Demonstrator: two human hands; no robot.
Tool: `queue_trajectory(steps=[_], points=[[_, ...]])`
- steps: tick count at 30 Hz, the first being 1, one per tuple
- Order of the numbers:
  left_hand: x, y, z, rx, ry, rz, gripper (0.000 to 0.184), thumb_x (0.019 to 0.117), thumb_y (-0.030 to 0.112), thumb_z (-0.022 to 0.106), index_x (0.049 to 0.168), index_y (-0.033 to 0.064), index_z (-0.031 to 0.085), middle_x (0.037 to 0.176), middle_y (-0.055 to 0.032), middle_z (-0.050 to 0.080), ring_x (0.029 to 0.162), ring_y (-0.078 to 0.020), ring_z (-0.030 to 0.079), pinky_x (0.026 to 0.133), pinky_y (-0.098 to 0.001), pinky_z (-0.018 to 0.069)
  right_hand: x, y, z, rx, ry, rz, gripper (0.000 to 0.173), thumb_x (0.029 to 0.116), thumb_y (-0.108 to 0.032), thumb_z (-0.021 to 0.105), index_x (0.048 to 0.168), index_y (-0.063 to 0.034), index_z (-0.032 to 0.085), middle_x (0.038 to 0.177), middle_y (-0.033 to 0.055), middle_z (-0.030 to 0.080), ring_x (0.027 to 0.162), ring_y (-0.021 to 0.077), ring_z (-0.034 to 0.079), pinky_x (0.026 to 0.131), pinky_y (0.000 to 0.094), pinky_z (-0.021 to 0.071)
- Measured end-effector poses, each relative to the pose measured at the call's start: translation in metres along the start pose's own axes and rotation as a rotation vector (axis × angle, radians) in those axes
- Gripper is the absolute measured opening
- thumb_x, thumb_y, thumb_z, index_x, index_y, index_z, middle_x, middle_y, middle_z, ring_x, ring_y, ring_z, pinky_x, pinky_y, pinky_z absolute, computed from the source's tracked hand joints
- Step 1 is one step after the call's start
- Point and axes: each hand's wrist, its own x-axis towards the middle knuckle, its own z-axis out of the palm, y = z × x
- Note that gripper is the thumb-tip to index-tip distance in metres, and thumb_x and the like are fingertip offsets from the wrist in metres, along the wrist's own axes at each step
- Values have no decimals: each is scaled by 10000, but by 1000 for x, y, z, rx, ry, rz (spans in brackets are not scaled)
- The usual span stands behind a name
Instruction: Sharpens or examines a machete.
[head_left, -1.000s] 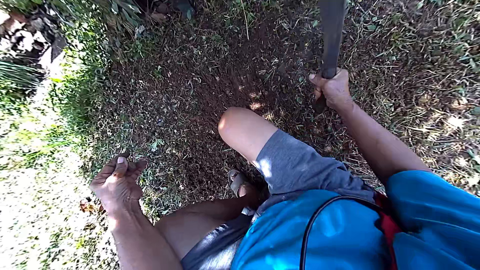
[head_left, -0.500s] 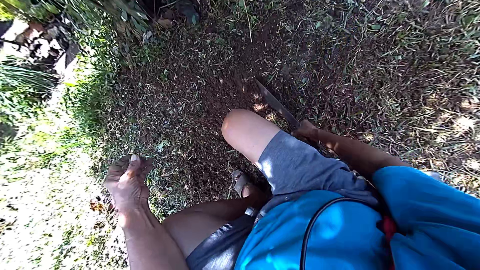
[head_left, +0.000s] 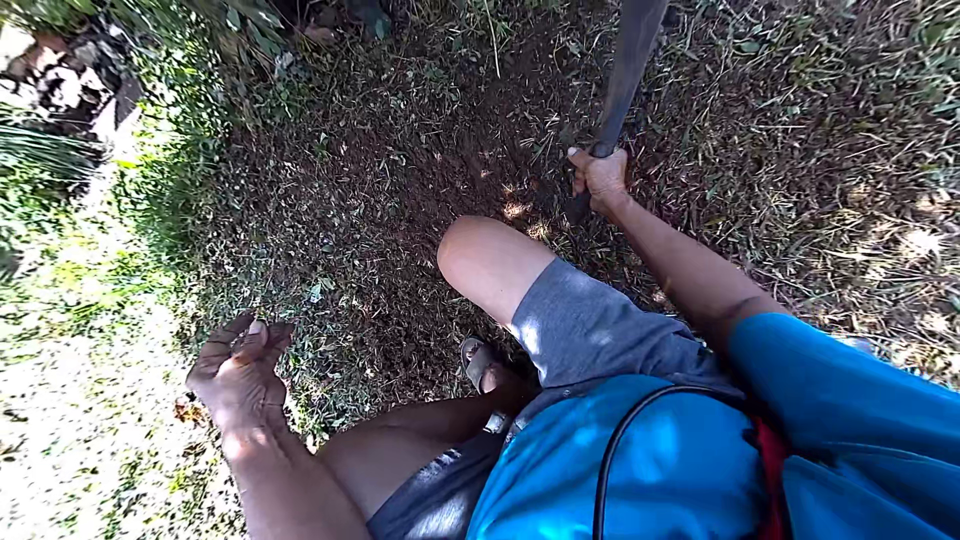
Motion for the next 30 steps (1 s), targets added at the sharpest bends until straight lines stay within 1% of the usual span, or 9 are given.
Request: queue_trajectory(steps=[4,7,14,16,19,23,26,28,30], points=[[-2,4,8,-3,-21,-4,101,1047,41,511,1129,35,569,705,38,672,603,-100,701,643,-265,633,-13,81,-38,-753,-282,386,190,950,-81,684,937,9,517,592,50,477,435,134,470,444,289,456],[-2,8,13,18,-62,3,107,1048,38,500,1133,29,563,706,37,675,611,-97,703,643,-255,627,-32,98,-66,-1200,-472,460,254,928,-121,717,1033,96,637,959,251,656,852,359,660,774,552,530],[-2,2,11,25,-134,1,123,1038,25,498,1138,43,567,732,50,702,632,-90,718,647,-250,632,-43,37,-138,-1238,-375,217,264,949,-158,730,1037,83,664,945,285,656,895,443,650,812,636,493],[0,0,8,17,-143,13,122,1036,21,487,1123,50,568,728,50,702,633,-94,719,646,-254,632,-43,13,-137,-1031,-236,104,243,939,-154,735,977,67,642,779,204,607,662,330,593,660,542,495],[1,0,6,24,-132,8,113,1042,33,488,1116,56,570,731,48,701,642,-104,724,652,-266,637,-34,-15,-113,-499,-48,-96,190,943,-108,711,869,-54,544,561,-29,491,414,67,462,444,257,460],[3,-1,4,40,-127,26,101,1051,52,481,1113,54,562,723,50,700,638,-103,723,648,-265,635,-10,-20,-63,53,97,-188,273,946,11,664,785,-119,486,468,-60,463,349,63,452,376,244,466],[0,3,13,46,-122,8,123,1056,62,482,1155,36,551,720,44,684,633,-98,714,645,-265,631,-5,32,-71,-286,80,105,154,907,-7,669,887,-25,517,537,8,475,386,103,457,409,273,465],[-2,5,20,41,-132,1,119,1055,55,482,1151,40,550,715,49,678,625,-93,708,638,-257,628,-11,63,-93,-726,-109,415,148,931,-22,650,1015,57,558,715,101,522,521,177,491,516,346,469],[-2,6,23,40,-152,-2,104,1055,58,489,1138,44,551,712,52,681,614,-95,708,630,-258,630,-23,78,-109,-985,-245,534,138,932,-45,646,996,58,582,802,139,553,599,212,527,574,393,485]])
